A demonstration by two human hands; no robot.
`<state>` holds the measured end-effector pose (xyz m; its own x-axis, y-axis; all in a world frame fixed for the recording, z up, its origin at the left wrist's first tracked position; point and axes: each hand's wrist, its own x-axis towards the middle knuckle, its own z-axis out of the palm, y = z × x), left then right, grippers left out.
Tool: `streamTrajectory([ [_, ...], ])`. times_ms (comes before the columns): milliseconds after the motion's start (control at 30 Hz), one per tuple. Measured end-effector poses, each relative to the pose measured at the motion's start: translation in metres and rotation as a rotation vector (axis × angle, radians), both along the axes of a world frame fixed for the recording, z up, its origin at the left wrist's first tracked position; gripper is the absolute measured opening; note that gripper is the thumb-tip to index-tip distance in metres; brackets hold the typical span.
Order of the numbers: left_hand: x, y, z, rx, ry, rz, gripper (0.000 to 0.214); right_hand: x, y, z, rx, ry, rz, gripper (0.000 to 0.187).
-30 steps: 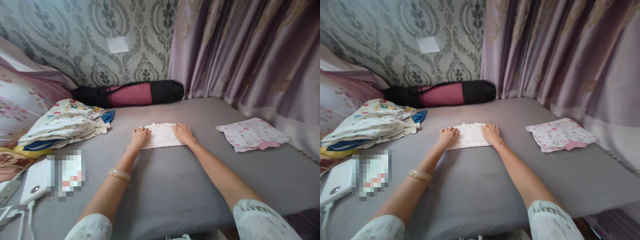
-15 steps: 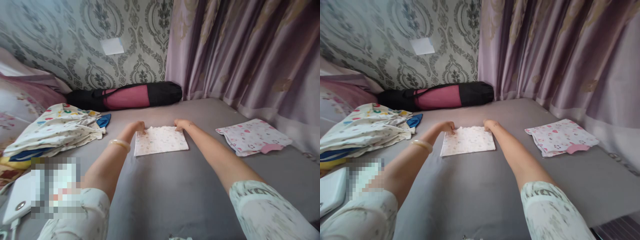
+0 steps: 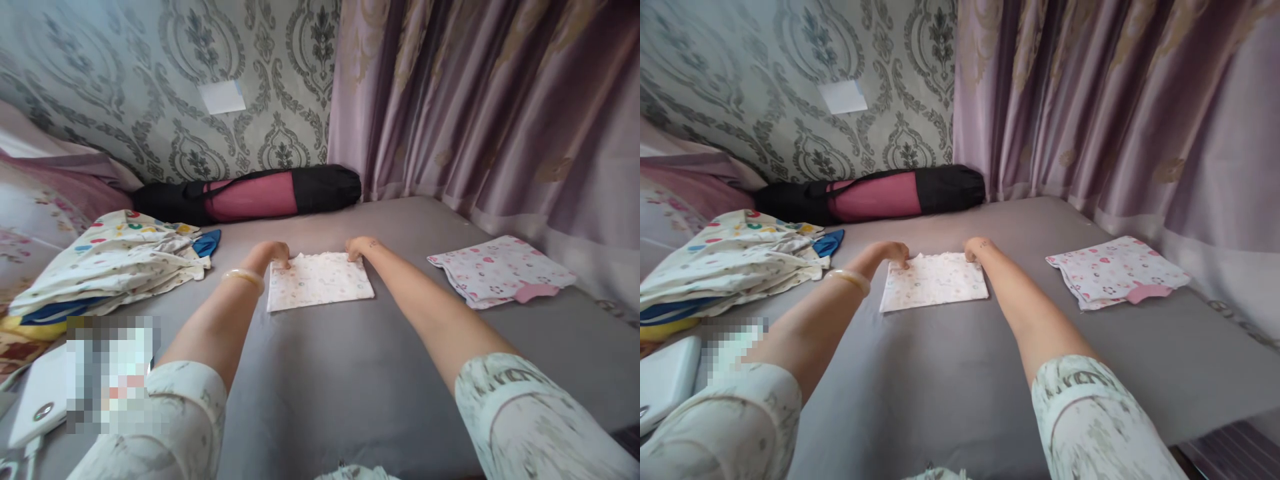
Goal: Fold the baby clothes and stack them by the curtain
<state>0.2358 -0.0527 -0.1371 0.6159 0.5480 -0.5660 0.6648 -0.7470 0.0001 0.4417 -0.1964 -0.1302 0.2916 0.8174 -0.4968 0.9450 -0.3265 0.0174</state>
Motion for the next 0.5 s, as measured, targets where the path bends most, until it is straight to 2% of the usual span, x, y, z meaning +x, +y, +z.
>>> streamTrajectory([
  [167, -0.012, -0.03, -0.004, 0.109, -0.134, 0.07, 0.048, -0.01, -0.033, -0.011, 0.225, 0.0, -0.019, 0.037],
  [300, -0.024, -0.055, -0.002, 0.212, -0.231, 0.124, 0.043, -0.014, -0.063, -0.011, 0.412, 0.009, -0.028, 0.038],
  [400, -0.034, -0.063, 0.012, 0.205, -0.298, 0.105, 0.03, -0.009, -0.075, 0.0, 0.476, 0.036, -0.02, 0.035],
  [500, -0.047, -0.062, 0.036, 0.154, -0.35, 0.068, 0.026, -0.001, -0.078, 0.02, 0.526, 0.071, 0.024, 0.037],
])
